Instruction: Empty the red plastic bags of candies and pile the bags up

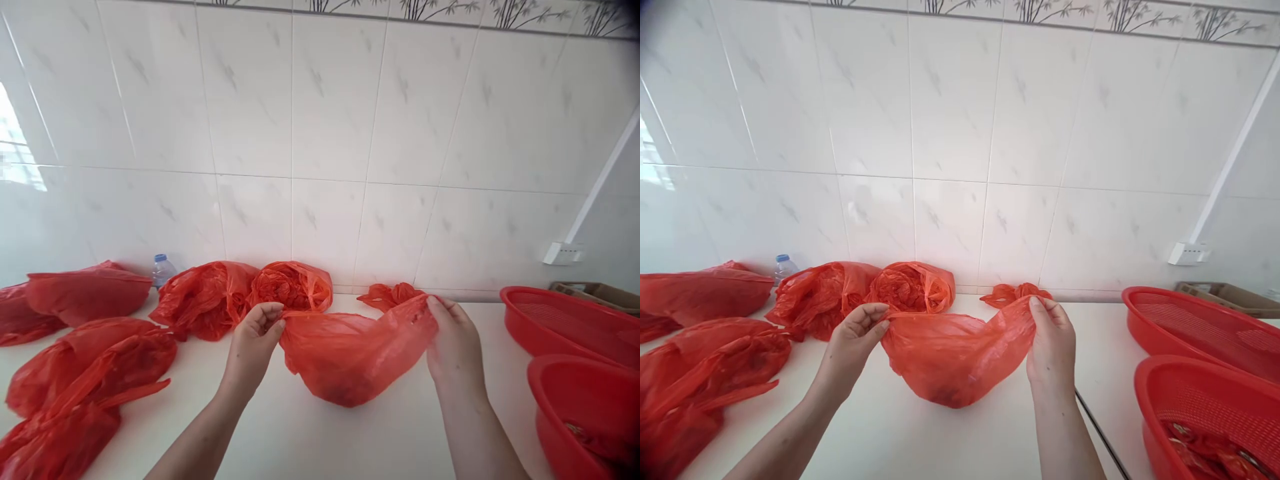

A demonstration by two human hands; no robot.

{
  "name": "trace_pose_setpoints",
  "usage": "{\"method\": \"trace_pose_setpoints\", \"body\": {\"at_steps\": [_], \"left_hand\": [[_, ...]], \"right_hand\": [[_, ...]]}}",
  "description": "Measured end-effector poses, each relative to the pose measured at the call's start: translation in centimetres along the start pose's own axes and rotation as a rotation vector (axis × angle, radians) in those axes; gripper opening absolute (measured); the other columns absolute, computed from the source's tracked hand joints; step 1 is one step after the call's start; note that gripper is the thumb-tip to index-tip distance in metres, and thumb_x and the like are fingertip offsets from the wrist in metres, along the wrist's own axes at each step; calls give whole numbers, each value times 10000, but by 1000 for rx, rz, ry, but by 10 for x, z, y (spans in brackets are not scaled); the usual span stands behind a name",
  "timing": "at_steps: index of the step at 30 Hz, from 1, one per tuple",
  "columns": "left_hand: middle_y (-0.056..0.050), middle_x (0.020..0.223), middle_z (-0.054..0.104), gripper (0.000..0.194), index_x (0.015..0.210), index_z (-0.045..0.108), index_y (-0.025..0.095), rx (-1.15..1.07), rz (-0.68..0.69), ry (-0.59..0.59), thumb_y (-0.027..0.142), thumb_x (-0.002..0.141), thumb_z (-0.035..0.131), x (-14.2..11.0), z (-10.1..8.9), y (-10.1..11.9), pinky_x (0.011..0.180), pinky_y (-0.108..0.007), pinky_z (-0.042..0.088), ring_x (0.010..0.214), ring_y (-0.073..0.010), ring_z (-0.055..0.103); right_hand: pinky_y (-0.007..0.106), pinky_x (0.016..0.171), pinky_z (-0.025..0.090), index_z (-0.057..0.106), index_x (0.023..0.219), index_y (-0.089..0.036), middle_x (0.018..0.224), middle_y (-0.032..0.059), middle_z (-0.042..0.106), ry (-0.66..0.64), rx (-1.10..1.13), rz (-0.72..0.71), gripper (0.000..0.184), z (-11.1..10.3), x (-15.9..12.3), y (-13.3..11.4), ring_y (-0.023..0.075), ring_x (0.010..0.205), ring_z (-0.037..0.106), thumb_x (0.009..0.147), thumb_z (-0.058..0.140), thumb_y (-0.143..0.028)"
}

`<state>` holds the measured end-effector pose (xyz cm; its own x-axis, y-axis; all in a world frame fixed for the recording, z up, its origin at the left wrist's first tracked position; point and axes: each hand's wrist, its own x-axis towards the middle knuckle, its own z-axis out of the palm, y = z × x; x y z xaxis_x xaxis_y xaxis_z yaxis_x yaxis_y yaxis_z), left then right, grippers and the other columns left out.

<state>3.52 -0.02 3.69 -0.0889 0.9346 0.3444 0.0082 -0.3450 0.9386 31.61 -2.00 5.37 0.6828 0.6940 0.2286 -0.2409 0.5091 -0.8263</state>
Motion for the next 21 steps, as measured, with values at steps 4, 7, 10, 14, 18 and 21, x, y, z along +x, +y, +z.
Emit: {"method": "trace_pose_setpoints", "body": {"at_steps": [4,7,10,14,18,21], "left_hand": [[-29,991,641,263,993,595,220,163,130,-36,156,749,519,15,-2,16,788,-304,469,913,-179,594],[-26,1014,623,317,1006,597,237,390,250,-20,108,747,467,11,1,23,779,-298,461,908,-177,583],[-16,938,630,209,935,604,236,533,415,-83,150,810,460,-5,10,26,752,-265,458,861,-163,586],[6,885,670,259,916,585,249,666,353,-412,148,877,350,-22,26,21,714,-223,456,822,-136,613],[-10,788,678,281,803,584,231,1064,210,-517,57,765,367,-24,28,8,586,-245,407,707,-172,627],[-39,681,667,191,683,598,204,1183,171,-556,68,664,466,-26,14,1,535,-276,343,612,-218,616]], "right_hand": [[230,619,495,633,798,-183,796,7,659,44,115,-10,257,2,1,-4,131,712,618,616,767,-307],[228,614,479,633,785,-177,802,14,652,-29,75,53,272,3,-2,-7,134,715,601,605,775,-325],[228,611,444,624,767,-179,739,-1,621,-184,-95,98,283,7,-14,-14,127,686,555,625,755,-385],[220,568,365,578,665,-186,629,-36,526,-326,-473,-8,254,11,-35,-32,107,609,453,700,666,-421],[222,505,303,573,661,-199,564,-49,459,-377,-636,-31,262,9,-49,-46,105,538,389,733,593,-450],[227,496,298,594,691,-199,552,-42,478,-368,-703,-6,272,5,-48,-49,112,525,411,735,578,-467]]}}
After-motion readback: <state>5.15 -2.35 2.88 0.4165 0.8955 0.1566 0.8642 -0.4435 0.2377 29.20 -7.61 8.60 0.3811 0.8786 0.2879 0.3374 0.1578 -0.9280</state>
